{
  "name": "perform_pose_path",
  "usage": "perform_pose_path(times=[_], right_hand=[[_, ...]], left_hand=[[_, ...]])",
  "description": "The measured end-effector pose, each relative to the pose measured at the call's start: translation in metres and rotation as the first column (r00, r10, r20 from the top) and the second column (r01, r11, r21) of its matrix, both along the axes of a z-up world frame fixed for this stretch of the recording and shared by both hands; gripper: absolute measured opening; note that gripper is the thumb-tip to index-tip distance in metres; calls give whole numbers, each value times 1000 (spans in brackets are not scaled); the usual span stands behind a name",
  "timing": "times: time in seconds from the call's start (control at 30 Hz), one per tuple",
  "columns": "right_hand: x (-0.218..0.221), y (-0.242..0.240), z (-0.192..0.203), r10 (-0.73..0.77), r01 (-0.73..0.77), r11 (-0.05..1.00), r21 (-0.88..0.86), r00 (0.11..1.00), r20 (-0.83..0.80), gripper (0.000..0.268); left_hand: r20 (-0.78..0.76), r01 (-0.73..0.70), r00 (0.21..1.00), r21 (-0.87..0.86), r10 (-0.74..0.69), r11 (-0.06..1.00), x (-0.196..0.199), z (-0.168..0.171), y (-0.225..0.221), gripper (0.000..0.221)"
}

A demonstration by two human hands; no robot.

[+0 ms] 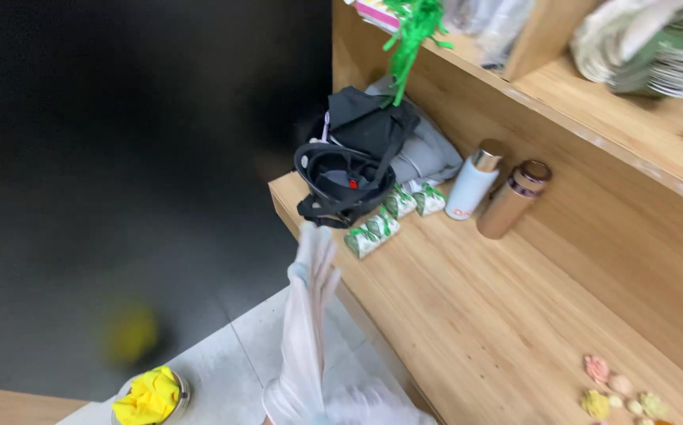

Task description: The person pours melted blue wax from a melting pot into a star-shaped mold, wiping drips with a tissue. They then use a heat gun over the mold and work area, wipe the mold and table surface, and set the mold down among finished wax pieces.

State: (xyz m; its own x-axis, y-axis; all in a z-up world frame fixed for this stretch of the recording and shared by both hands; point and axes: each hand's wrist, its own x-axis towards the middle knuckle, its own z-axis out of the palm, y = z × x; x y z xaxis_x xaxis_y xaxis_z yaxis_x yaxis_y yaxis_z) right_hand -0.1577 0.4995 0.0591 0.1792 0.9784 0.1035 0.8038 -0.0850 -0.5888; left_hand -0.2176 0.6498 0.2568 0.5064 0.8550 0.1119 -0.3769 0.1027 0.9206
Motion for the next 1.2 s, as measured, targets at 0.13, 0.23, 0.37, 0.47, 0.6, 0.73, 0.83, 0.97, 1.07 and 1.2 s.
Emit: perform_pose_path(times=[0.13,0.23,0.37,0.47,0.6,0.73,0.83,0.97,1.07,1.2], right_hand=[[43,122,103,196,-196,980,19,959,-206,26],[79,190,140,475,-466,880,93,852,-222,17],[107,268,149,622,-580,778,243,764,-169,14],[134,344,171,429,-356,883,308,878,-215,3],[199,407,243,208,-276,933,232,938,279,13],[222,465,333,-337,373,763,529,927,-167,17],[272,516,355,-428,273,739,616,896,116,29],[371,588,338,-439,-20,871,490,415,797,40],[377,603,340,-477,283,833,476,804,356,39],[399,602,320,-456,98,864,494,567,686,41]], left_hand=[[168,85,984,-137,-62,987,9,-35,76,61],[114,49,993,-112,-36,993,33,-27,148,58],[29,5,1000,193,-11,981,77,-2,237,62],[78,100,990,237,-121,966,108,25,306,69],[137,173,975,39,-176,984,140,58,378,56],[125,330,933,77,-338,941,190,59,440,48],[88,449,886,87,-456,889,237,62,479,49],[-5,548,837,17,-548,837,296,65,526,45],[-4,574,818,67,-575,816,323,45,543,40],[201,624,744,130,-637,770,273,51,528,31]])
